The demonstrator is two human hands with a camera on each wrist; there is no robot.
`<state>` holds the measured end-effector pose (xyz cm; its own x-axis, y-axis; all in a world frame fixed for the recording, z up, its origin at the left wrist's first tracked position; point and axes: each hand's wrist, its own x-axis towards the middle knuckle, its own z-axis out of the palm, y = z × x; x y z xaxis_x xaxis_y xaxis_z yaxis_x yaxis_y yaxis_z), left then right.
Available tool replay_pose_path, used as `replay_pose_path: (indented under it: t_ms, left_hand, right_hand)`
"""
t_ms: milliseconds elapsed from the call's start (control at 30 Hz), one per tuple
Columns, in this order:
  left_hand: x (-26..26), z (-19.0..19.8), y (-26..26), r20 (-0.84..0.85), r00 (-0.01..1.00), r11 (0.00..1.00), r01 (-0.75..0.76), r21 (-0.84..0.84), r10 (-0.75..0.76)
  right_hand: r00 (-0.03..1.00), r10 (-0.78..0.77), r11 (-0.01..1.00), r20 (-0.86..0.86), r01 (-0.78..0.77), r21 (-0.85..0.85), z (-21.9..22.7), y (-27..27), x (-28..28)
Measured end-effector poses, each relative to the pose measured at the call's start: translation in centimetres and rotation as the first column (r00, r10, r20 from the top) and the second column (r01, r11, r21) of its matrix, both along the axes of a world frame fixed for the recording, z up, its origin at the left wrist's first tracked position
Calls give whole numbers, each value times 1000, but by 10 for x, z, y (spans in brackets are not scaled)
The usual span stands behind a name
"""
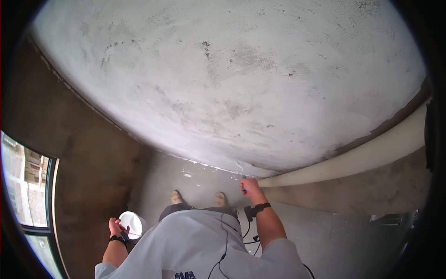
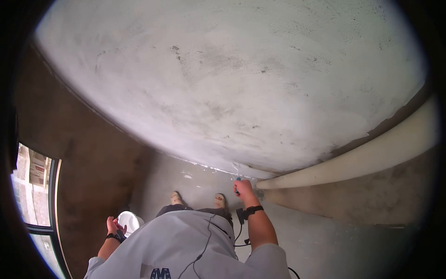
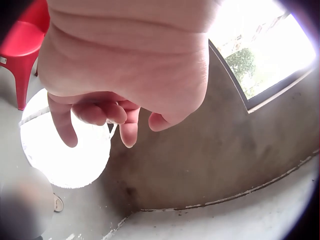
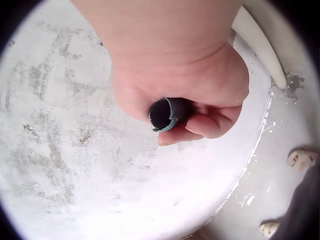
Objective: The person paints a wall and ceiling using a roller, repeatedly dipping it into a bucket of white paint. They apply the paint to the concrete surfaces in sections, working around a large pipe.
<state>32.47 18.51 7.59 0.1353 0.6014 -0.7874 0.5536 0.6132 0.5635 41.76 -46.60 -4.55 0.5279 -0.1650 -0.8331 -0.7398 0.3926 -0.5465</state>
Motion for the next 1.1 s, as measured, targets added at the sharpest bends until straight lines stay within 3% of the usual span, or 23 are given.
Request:
replay_pose_path:
  t_ms: [200, 367, 567, 833, 900, 1100]
  left_hand:
    - [50, -42, 5, -35, 999, 996, -44, -73, 42]
    - [87, -68, 4, -12, 999, 984, 33, -173, -36]
    - [132, -82, 2, 44, 990, 971, 140, -192, -134]
    - [174, -72, -4, 34, 983, 966, 185, -180, -182]
    - [168, -71, 2, 33, 980, 966, 197, -167, -194]
    - [140, -63, 21, 19, 984, 976, 178, -123, -177]
  right_hand:
    - [993, -48, 999, 107, 48, 4, 72, 4, -27]
    - [970, -91, 993, 225, 105, -53, 147, 8, -55]
    - [941, -129, 984, 311, 160, -76, 193, 25, -76]
    - [961, -16, 991, 275, 52, -122, 197, 57, -76]
    - [956, -5, 993, 293, 38, -108, 191, 63, -70]
    - [963, 63, 955, 263, 18, -296, 155, 75, -45]
